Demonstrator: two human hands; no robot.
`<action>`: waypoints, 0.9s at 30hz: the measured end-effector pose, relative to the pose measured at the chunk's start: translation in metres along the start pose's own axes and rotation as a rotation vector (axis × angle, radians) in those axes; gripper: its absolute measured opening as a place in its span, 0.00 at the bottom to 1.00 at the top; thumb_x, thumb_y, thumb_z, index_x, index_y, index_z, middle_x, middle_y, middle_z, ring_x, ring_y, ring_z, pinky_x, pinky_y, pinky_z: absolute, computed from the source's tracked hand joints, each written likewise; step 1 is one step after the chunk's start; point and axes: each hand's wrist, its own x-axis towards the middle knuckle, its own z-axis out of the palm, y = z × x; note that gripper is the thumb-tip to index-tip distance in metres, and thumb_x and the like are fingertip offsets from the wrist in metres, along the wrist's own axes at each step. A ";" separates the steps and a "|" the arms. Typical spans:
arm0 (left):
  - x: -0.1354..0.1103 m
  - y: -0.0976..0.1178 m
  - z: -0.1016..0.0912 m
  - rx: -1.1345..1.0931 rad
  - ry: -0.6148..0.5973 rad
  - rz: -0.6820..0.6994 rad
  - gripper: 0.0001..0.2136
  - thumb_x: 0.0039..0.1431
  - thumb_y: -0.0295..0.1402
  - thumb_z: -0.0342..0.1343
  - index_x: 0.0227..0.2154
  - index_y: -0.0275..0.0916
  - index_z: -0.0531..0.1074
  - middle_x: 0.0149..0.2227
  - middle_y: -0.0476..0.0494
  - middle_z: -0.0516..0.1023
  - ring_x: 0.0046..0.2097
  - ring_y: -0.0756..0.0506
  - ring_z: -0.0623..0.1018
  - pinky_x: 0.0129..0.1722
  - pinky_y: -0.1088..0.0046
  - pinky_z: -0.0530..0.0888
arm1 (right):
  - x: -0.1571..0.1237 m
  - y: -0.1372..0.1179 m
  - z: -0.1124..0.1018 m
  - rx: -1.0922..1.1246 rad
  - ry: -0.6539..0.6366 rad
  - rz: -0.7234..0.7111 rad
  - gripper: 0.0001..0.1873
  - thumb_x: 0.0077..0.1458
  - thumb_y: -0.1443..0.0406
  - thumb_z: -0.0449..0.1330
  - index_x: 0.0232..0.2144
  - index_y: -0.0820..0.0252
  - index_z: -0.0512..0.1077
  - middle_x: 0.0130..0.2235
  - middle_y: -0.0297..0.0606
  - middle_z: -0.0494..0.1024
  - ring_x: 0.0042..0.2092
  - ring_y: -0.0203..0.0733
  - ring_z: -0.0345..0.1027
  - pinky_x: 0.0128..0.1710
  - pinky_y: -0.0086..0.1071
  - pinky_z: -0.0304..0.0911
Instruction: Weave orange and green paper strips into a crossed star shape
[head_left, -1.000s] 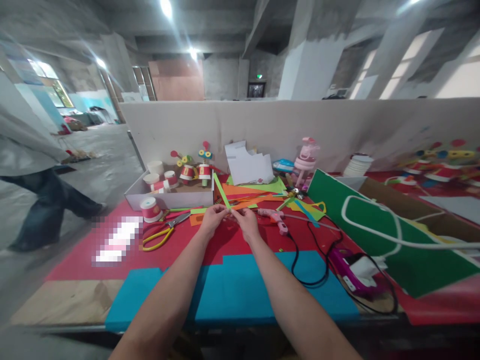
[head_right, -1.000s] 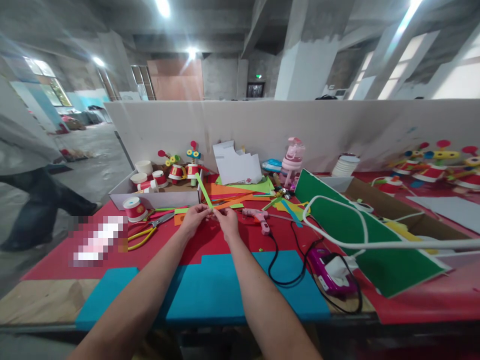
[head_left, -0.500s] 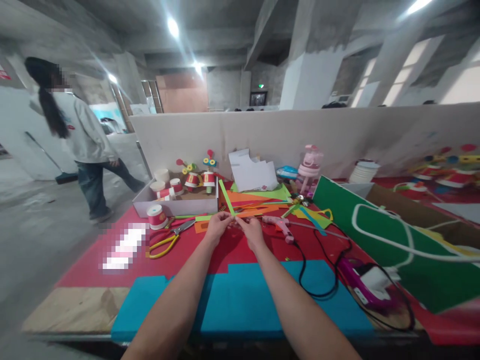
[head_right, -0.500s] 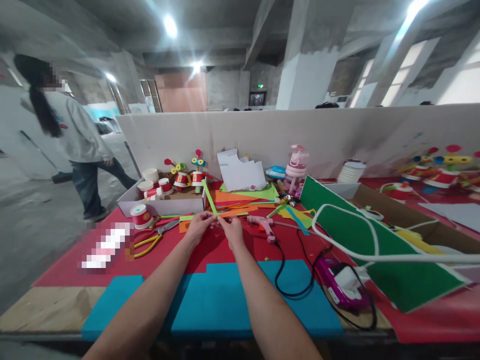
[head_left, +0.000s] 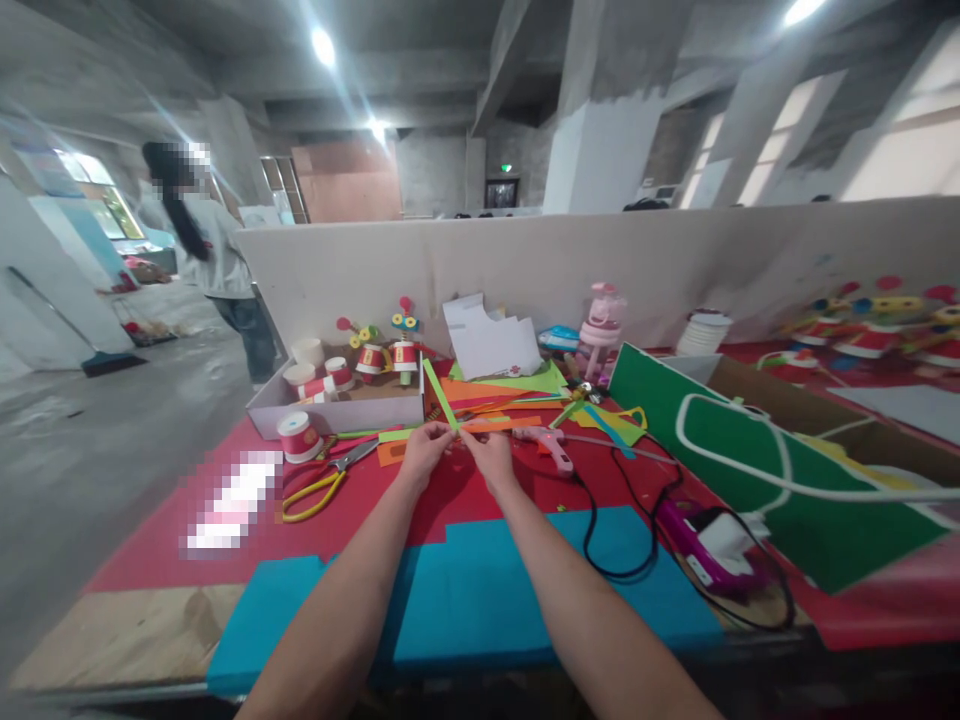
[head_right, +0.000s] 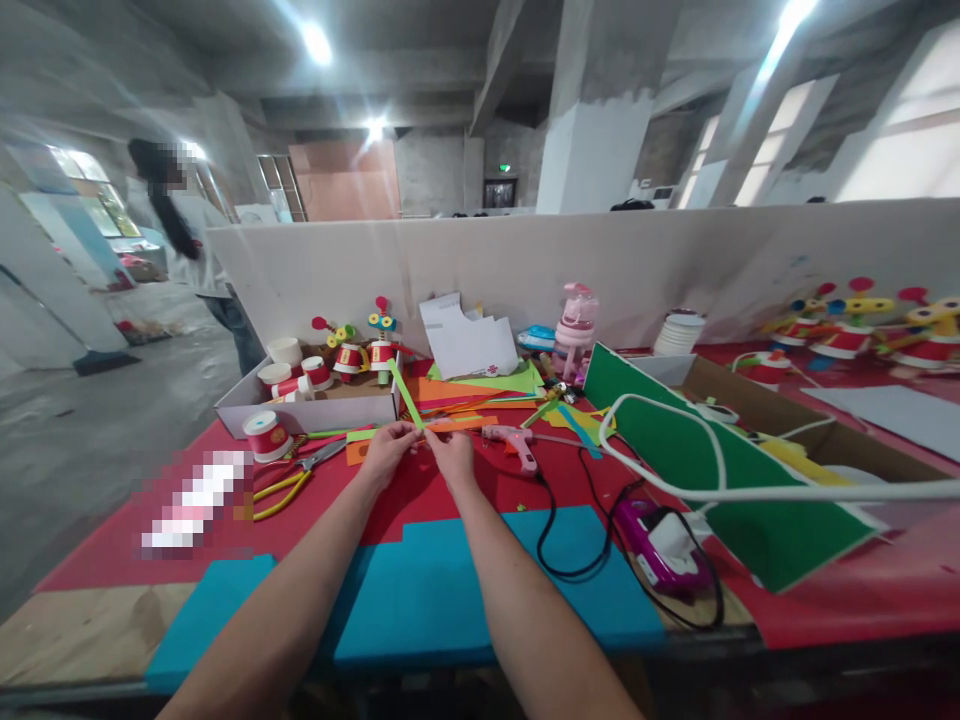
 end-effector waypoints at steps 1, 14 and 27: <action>0.001 0.000 -0.001 -0.007 0.004 -0.006 0.14 0.37 0.38 0.68 0.22 0.34 0.72 0.19 0.51 0.70 0.21 0.54 0.68 0.24 0.78 0.65 | 0.000 0.000 0.000 0.020 -0.022 -0.012 0.07 0.43 0.61 0.63 0.27 0.57 0.75 0.30 0.35 0.79 0.32 0.42 0.72 0.35 0.35 0.68; -0.004 0.006 0.000 -0.111 -0.080 -0.009 0.13 0.37 0.37 0.68 0.22 0.33 0.74 0.20 0.48 0.72 0.21 0.54 0.67 0.23 0.78 0.63 | -0.005 -0.006 -0.001 0.601 -0.195 0.379 0.16 0.37 0.61 0.72 0.28 0.59 0.72 0.25 0.31 0.76 0.28 0.35 0.70 0.37 0.37 0.72; 0.000 0.001 -0.003 -0.083 -0.045 0.002 0.15 0.34 0.39 0.70 0.22 0.34 0.75 0.21 0.47 0.74 0.22 0.53 0.70 0.23 0.78 0.65 | -0.004 -0.007 -0.003 0.495 -0.157 0.377 0.18 0.35 0.59 0.72 0.29 0.59 0.73 0.28 0.31 0.77 0.29 0.34 0.71 0.38 0.34 0.71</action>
